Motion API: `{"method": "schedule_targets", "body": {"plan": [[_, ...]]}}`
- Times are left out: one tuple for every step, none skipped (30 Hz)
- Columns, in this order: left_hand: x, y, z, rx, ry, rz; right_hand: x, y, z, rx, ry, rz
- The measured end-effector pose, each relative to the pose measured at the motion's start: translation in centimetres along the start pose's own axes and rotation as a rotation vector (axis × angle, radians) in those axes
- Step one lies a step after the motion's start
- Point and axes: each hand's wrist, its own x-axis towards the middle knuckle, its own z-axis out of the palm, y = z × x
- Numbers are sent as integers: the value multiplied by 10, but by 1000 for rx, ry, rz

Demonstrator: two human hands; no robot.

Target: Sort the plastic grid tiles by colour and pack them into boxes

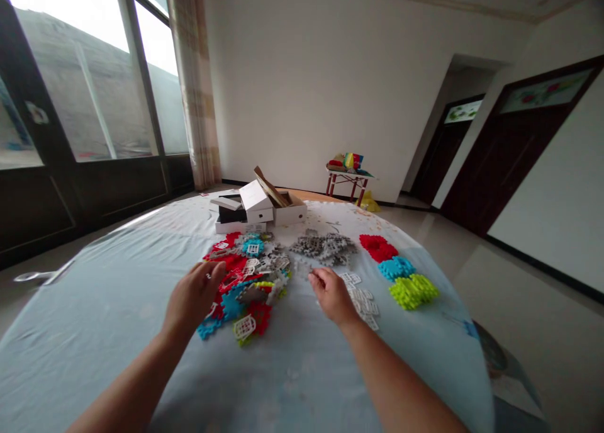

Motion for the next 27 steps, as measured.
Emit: {"method": "schedule_targets", "body": {"plan": [[-1, -8, 1, 29, 72, -18, 7, 6, -3, 32, -4, 87], [-2, -17, 3, 55, 124, -30, 16, 14, -6, 72, -13, 179], [-3, -24, 5, 73, 163, -40, 25, 22, -8, 114, -25, 263], [-3, -30, 7, 79, 189, -51, 35, 30, -9, 151, -30, 330], [-4, -35, 8, 71, 205, -56, 46, 39, -11, 176, -21, 379], [-4, -39, 10, 56, 209, -56, 56, 46, -12, 190, -1, 408], [-3, -41, 11, 38, 206, -50, 65, 53, -12, 197, 24, 426], [-3, -43, 13, 21, 193, -39, 74, 59, -13, 208, 47, 449], [-2, -44, 14, 5, 176, -28, 80, 63, -13, 217, 67, 470], [-1, -45, 15, -7, 163, -22, 85, 66, -13, 223, 82, 489], [-1, -45, 16, -16, 156, -24, 87, 67, -12, 226, 91, 504], [0, -45, 16, -24, 156, -34, 87, 67, -11, 227, 92, 514], [0, -45, 17, -31, 157, -47, 85, 65, -8, 227, 85, 519], [0, -45, 17, -37, 160, -62, 81, 61, -5, 228, 69, 518], [1, -45, 17, -42, 161, -77, 76, 56, -2, 233, 45, 516], [1, -45, 16, -46, 163, -89, 70, 49, 3, 239, 8, 497], [1, -44, 16, -49, 164, -99, 63, 40, 7, 241, -45, 449], [1, -43, 15, -52, 163, -108, 56, 30, 11, 235, -106, 382], [0, -43, 15, -57, 161, -115, 49, 19, 14, 217, -179, 276], [0, -42, 14, -62, 159, -120, 44, 8, 17, 184, -249, 163], [0, -42, 14, -66, 157, -124, 39, -2, 20, 150, -300, 74], [0, -42, 14, -69, 157, -128, 35, -11, 23, 119, -342, -2], [0, -42, 14, -72, 157, -131, 31, -19, 25, 92, -373, -50], [0, -43, 15, -74, 158, -133, 29, -25, 27, 69, -395, -81], [0, -43, 15, -77, 156, -134, 27, -29, 30, 45, -411, -102], [0, -43, 15, -81, 152, -136, 25, -32, 32, 18, -418, -114], [1, -43, 16, -88, 147, -139, 23, -34, 35, -9, -418, -119]]}}
